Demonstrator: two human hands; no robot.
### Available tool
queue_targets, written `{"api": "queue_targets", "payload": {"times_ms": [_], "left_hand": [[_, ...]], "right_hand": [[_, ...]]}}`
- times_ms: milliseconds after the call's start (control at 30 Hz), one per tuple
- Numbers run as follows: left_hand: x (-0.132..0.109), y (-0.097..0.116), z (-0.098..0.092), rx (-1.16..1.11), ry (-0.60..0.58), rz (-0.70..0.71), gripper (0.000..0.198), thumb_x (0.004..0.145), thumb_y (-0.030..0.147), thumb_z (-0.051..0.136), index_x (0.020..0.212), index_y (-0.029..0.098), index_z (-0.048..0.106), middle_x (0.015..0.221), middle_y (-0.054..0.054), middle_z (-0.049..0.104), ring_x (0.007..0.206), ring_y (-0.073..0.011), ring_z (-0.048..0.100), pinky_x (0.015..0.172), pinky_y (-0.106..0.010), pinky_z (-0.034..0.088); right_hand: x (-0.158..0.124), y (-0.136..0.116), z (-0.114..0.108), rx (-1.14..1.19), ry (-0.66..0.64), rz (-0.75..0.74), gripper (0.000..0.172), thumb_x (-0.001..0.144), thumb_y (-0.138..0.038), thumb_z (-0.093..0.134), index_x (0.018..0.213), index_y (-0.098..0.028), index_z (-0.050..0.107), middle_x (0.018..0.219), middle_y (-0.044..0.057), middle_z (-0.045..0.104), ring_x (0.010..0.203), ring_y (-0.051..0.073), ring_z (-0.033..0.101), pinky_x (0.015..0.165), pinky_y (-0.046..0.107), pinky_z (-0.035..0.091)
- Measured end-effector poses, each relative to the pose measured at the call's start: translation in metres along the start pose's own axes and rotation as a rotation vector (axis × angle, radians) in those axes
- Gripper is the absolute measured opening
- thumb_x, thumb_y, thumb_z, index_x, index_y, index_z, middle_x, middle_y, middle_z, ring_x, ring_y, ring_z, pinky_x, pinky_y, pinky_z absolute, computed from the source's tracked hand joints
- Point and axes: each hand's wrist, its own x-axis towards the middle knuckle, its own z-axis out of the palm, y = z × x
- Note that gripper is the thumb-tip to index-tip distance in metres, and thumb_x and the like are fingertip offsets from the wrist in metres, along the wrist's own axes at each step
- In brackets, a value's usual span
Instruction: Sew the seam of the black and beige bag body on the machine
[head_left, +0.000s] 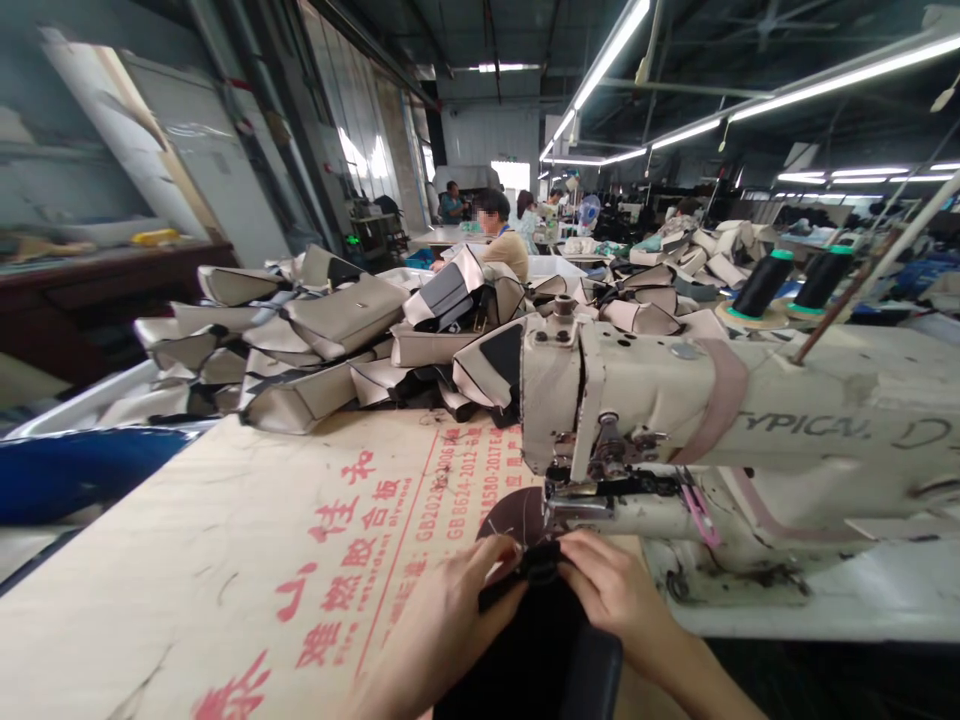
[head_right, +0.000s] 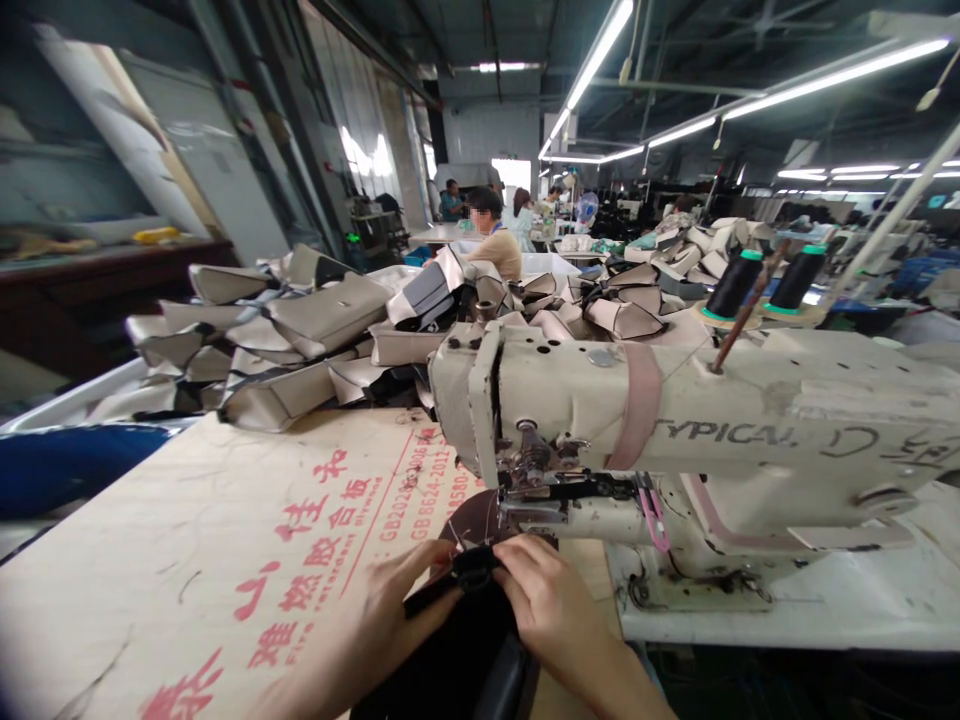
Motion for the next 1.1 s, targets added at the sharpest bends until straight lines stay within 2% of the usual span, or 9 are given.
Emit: {"api": "queue_targets", "payload": {"times_ms": [167, 333, 567, 633, 700, 800, 900, 1000, 1100], "left_hand": [[0.0, 0.004, 0.002, 0.142, -0.011, 0.067, 0.026, 0.078, 0.011, 0.045, 0.099, 0.021, 0.056, 0.09, -0.003, 0.068, 0.081, -0.0187, 0.065, 0.07, -0.027, 0.049], [-0.002, 0.008, 0.001, 0.062, 0.017, 0.037, 0.021, 0.084, 0.023, 0.048, 0.104, 0.025, 0.056, 0.099, -0.001, 0.067, 0.087, -0.0162, 0.064, 0.074, -0.024, 0.049], [0.003, 0.029, 0.005, 0.339, 0.039, 0.053, 0.024, 0.077, 0.012, 0.043, 0.093, 0.019, 0.06, 0.079, -0.005, 0.067, 0.072, -0.02, 0.064, 0.065, -0.029, 0.049], [0.002, 0.025, 0.006, 0.317, 0.047, 0.045, 0.031, 0.075, 0.008, 0.041, 0.097, 0.019, 0.061, 0.084, -0.005, 0.069, 0.077, -0.02, 0.065, 0.069, -0.029, 0.05], [-0.002, 0.014, 0.006, 0.202, 0.033, 0.061, 0.036, 0.079, 0.01, 0.041, 0.107, 0.021, 0.061, 0.1, -0.006, 0.069, 0.089, -0.0199, 0.065, 0.079, -0.03, 0.051], [-0.008, -0.003, -0.002, -0.023, -0.057, 0.085, 0.036, 0.087, 0.021, 0.041, 0.119, 0.026, 0.059, 0.119, -0.004, 0.063, 0.105, -0.0193, 0.061, 0.093, -0.031, 0.048], [-0.009, -0.004, -0.023, -0.126, -0.166, 0.09, 0.035, 0.089, 0.025, 0.041, 0.118, 0.029, 0.06, 0.109, -0.001, 0.068, 0.096, -0.0188, 0.065, 0.085, -0.028, 0.051], [-0.001, 0.003, -0.044, -0.108, -0.199, 0.095, 0.033, 0.088, 0.027, 0.043, 0.114, 0.031, 0.062, 0.102, 0.0, 0.071, 0.09, -0.0186, 0.067, 0.078, -0.025, 0.052], [0.005, 0.007, -0.045, -0.122, -0.198, 0.073, 0.029, 0.089, 0.032, 0.045, 0.11, 0.029, 0.065, 0.103, 0.0, 0.071, 0.092, -0.0179, 0.066, 0.081, -0.026, 0.05]], "right_hand": [[-0.004, 0.002, 0.0, 0.017, 0.017, 0.012, 0.022, 0.091, -0.021, 0.041, 0.106, -0.019, 0.058, 0.103, 0.006, 0.061, 0.096, 0.016, 0.058, 0.085, 0.027, 0.048], [-0.007, 0.005, -0.001, 0.014, 0.069, 0.02, 0.022, 0.091, -0.021, 0.041, 0.104, -0.019, 0.058, 0.102, 0.006, 0.06, 0.095, 0.016, 0.058, 0.083, 0.024, 0.049], [-0.007, 0.003, -0.002, 0.033, 0.074, 0.037, 0.024, 0.092, -0.023, 0.04, 0.107, -0.02, 0.059, 0.103, 0.005, 0.06, 0.097, 0.015, 0.057, 0.087, 0.026, 0.048], [-0.008, 0.003, -0.002, 0.026, 0.081, 0.047, 0.025, 0.092, -0.023, 0.04, 0.107, -0.019, 0.059, 0.106, 0.006, 0.06, 0.101, 0.016, 0.057, 0.091, 0.028, 0.047], [-0.008, 0.004, -0.004, 0.042, 0.059, 0.045, 0.025, 0.091, -0.024, 0.04, 0.109, -0.02, 0.059, 0.109, 0.006, 0.061, 0.104, 0.017, 0.057, 0.092, 0.029, 0.046], [-0.007, 0.003, -0.01, 0.069, -0.046, 0.013, 0.026, 0.091, -0.025, 0.041, 0.111, -0.022, 0.057, 0.108, 0.004, 0.062, 0.1, 0.016, 0.059, 0.088, 0.028, 0.048], [-0.001, -0.001, -0.019, 0.062, -0.114, -0.021, 0.024, 0.091, -0.027, 0.04, 0.104, -0.022, 0.06, 0.094, 0.002, 0.065, 0.086, 0.015, 0.063, 0.077, 0.024, 0.049], [0.006, -0.004, -0.024, 0.061, -0.104, -0.02, 0.022, 0.091, -0.029, 0.042, 0.098, -0.022, 0.061, 0.084, 0.0, 0.066, 0.077, 0.014, 0.063, 0.07, 0.021, 0.048], [0.008, -0.004, -0.019, 0.058, -0.082, 0.004, 0.022, 0.091, -0.029, 0.042, 0.095, -0.02, 0.061, 0.08, 0.001, 0.066, 0.072, 0.014, 0.063, 0.065, 0.02, 0.046]]}}
